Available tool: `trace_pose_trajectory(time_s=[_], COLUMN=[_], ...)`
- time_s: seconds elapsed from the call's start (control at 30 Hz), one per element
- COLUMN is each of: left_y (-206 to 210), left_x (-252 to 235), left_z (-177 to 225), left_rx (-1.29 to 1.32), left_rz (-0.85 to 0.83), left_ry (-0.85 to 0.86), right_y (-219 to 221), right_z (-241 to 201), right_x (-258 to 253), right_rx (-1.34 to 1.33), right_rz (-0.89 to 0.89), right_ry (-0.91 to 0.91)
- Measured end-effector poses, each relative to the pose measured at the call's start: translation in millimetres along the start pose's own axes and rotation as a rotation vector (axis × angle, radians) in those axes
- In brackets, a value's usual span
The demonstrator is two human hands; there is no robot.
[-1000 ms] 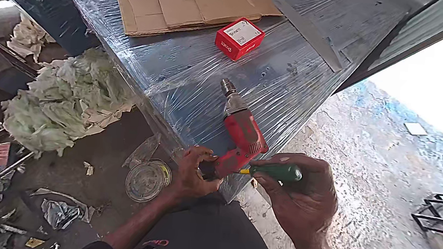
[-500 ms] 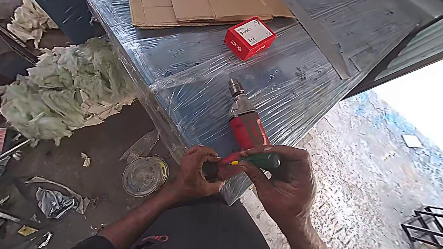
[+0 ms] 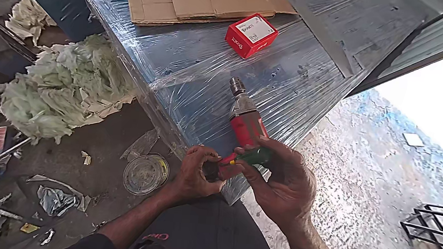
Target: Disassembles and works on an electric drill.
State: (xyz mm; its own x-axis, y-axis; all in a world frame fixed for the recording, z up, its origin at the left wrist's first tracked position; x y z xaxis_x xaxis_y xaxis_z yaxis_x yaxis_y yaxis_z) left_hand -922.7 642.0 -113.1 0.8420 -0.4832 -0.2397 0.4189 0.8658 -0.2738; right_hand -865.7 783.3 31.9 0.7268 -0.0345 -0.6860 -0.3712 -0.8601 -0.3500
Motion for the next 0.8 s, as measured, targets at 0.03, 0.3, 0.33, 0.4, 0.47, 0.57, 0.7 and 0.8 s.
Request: trace_pose_trajectory(time_s=[0.03, 0.3, 0.33, 0.4, 0.47, 0.57, 0.7, 0.8], left_y=[0.2, -0.4, -0.8, -0.1, 0.3, 0.8, 0.8, -0.4], left_x=[-0.5, -0.4, -0.4, -0.7, -0.6, -0.1, -0.7, -0.8], left_z=[-1.0, -0.4, 0.4, 1.8, 1.5, 0.0, 0.1, 1.5], left_rx=[0.001, 0.002, -0.007, -0.02, -0.019, -0.01, 0.001, -0.011], left_rz=[-0.002, 0.002, 0.004, -0.002, 0.0, 0.007, 0.007, 0.013], left_ry=[-0.005, -0.002, 0.002, -0.003, -0.005, -0.001, -0.005, -0.001], right_y=[1.7, 10.8, 7.4, -3.8, -7.4, 1.3, 11.5, 12.4], right_z=[-2.0, -13.1, -13.5, -16.4, -16.9, -14.9, -15.8, -11.8], right_x=[-1.0, -9.1, -10.4, -11.8, -12.4, -13.0, -10.2, -12.5], right_rx=[-0.001, 0.076, 0.109, 0.142, 0.139, 0.015, -0.045, 0.072], right_rz=[-0.02, -0.158, -0.107, 0.022, 0.034, -0.094, -0.2, -0.124], right_ry=[-0.03, -0.125, -0.121, -0.126, -0.106, -0.086, -0.101, -0.08])
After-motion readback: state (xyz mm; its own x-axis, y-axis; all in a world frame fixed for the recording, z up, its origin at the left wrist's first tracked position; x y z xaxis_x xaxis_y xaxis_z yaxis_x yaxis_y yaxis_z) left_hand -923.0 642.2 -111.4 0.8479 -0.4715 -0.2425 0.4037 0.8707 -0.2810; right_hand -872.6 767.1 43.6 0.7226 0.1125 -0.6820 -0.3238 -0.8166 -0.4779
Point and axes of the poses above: each hand's wrist, its own x-axis away from the middle knuckle, its own y-axis out of the palm, z = x × y, the point moved 10 cm from there along -x, towards the middle knuckle, and after that the axes turned 14 degrees about -y, right-handed, at the moved point
